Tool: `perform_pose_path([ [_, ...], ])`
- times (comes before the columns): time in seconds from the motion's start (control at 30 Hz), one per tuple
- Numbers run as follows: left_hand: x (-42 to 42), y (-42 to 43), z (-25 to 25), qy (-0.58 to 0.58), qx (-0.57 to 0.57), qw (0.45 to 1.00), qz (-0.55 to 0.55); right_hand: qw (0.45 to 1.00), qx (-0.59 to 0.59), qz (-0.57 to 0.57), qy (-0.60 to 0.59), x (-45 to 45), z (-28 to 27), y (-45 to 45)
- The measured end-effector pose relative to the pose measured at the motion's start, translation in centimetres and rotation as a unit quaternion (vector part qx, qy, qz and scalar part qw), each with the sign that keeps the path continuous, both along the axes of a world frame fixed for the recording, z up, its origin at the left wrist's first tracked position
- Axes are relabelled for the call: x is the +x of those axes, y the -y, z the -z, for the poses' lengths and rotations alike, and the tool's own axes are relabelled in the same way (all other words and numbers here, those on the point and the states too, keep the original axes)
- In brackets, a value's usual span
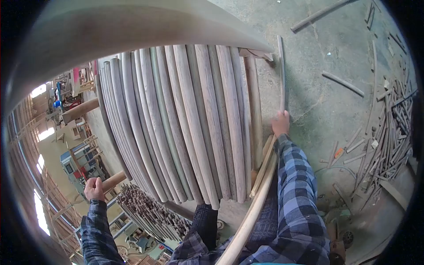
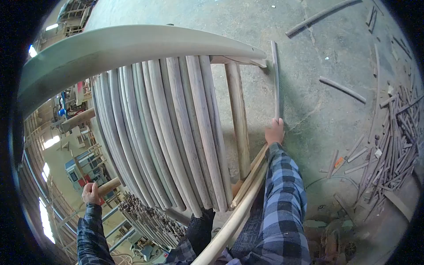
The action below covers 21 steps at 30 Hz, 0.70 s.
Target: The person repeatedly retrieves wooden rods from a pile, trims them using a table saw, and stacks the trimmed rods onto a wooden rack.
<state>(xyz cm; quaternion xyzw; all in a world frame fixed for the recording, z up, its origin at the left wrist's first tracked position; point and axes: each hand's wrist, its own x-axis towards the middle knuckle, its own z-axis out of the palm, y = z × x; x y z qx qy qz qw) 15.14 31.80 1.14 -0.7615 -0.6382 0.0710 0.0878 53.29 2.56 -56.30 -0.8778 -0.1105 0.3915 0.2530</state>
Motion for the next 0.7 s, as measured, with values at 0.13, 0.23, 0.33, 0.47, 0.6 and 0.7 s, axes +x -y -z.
perform_pose_path([
  [0.13, -1.6, -0.6, 0.0, 0.003, 0.001, 1.000, -0.011, 0.990, 0.055, 0.125, 0.044, 2.3, -4.3, 0.9],
  [0.23, -1.9, -0.9, 0.1, 0.003, 0.002, 1.000, -0.001, 0.976, 0.093, 0.183, 0.074, 3.4, -7.8, 0.1],
  [0.33, -1.4, -0.6, -0.2, -0.002, 0.002, 1.000, 0.008, 0.941, 0.154, 0.204, -0.220, 4.6, -10.0, 1.3],
  [0.47, -0.1, 0.0, -0.6, -0.012, -0.023, 0.999, 0.032, 0.815, 0.267, 0.241, -0.454, 4.5, -19.3, 5.0],
  [0.6, 0.8, 0.8, -1.3, 0.006, -0.042, 0.996, 0.083, 0.866, 0.283, 0.191, -0.366, 1.3, -27.6, 11.7],
  [0.7, 1.1, 1.2, -2.0, 0.023, -0.060, 0.992, 0.111, 0.910, 0.225, 0.211, -0.278, -1.6, -35.0, 14.8],
])
